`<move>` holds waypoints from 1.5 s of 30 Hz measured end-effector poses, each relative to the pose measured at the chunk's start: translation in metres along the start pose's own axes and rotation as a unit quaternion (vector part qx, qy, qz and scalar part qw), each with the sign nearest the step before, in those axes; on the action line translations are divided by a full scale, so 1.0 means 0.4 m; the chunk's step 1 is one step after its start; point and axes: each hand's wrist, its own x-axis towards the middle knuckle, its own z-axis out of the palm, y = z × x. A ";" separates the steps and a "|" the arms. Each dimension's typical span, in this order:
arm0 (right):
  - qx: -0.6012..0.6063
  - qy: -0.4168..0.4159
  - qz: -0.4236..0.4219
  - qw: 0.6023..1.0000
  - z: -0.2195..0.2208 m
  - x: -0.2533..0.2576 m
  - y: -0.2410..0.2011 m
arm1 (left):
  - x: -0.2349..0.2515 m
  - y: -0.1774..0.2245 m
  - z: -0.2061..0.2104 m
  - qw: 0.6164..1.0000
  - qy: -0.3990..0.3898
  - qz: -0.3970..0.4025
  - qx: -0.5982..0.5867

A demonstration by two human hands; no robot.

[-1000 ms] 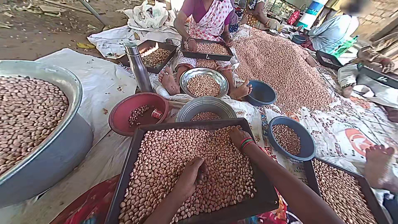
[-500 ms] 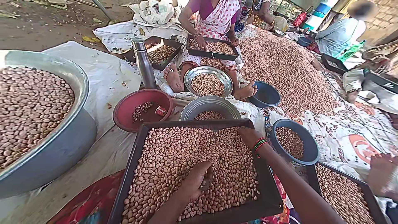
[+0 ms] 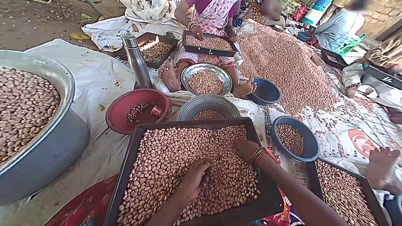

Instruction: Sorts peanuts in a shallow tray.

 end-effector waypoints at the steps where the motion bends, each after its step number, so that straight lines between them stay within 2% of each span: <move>1: -0.013 -0.011 0.016 1.000 0.017 0.009 -0.009 | 0.000 0.000 0.002 1.000 -0.002 -0.008 0.002; 4: 0.017 0.010 0.008 1.000 0.024 0.016 -0.011 | -0.003 -0.005 -0.003 0.999 -0.017 -0.031 0.020; 7: 0.143 0.098 -0.114 0.978 -0.011 -0.033 -0.016 | 0.000 -0.009 -0.012 0.998 -0.039 -0.041 0.035; 10: 0.158 0.086 -0.176 0.968 -0.062 -0.097 -0.047 | 0.002 -0.011 -0.008 0.996 -0.060 -0.058 0.021; 12: 0.101 0.098 -0.130 0.981 -0.068 -0.084 -0.032 | 0.003 -0.011 -0.005 0.996 -0.068 -0.054 0.003; 15: 0.002 0.021 0.000 1.000 -0.038 -0.022 0.002 | -0.003 -0.008 -0.004 0.997 -0.071 -0.043 -0.010; 17: -0.043 -0.017 0.048 0.998 -0.006 0.005 0.001 | -0.003 -0.010 -0.008 0.997 -0.065 -0.036 0.000; 22: -0.072 0.006 0.038 0.997 0.024 0.016 -0.003 | 0.003 -0.013 -0.003 0.998 -0.046 -0.024 0.019; 25: -0.047 0.023 0.033 0.998 0.024 0.018 -0.002 | 0.001 -0.013 -0.006 0.998 -0.054 -0.028 0.025; 27: 0.053 0.055 -0.014 0.997 0.006 -0.004 0.006 | 0.003 -0.012 -0.008 0.997 -0.061 -0.040 0.036; 29: 0.144 0.062 -0.120 0.980 -0.028 -0.052 -0.007 | 0.006 -0.015 -0.012 0.994 -0.076 -0.058 0.047; 31: 0.132 0.038 -0.168 0.976 -0.050 -0.098 -0.033 | 0.008 -0.025 -0.016 0.992 -0.089 -0.074 0.050; 32: 0.099 0.033 -0.150 0.983 -0.060 -0.109 -0.037 | 0.008 -0.024 -0.017 0.992 -0.093 -0.075 0.047; 34: 0.022 0.001 -0.057 0.998 -0.058 -0.101 -0.029 | 0.008 -0.021 -0.015 0.992 -0.103 -0.071 0.033; 37: -0.053 -0.065 0.050 0.995 0.003 -0.066 -0.011 | 0.000 -0.019 -0.014 0.991 -0.109 -0.070 0.015; 40: -0.072 -0.054 0.070 0.993 0.049 -0.065 -0.018 | -0.003 -0.014 -0.009 0.993 -0.088 -0.074 0.030; 45: -0.096 -0.057 0.080 0.991 0.048 -0.059 -0.039 | -0.003 -0.013 -0.010 0.992 -0.092 -0.065 0.057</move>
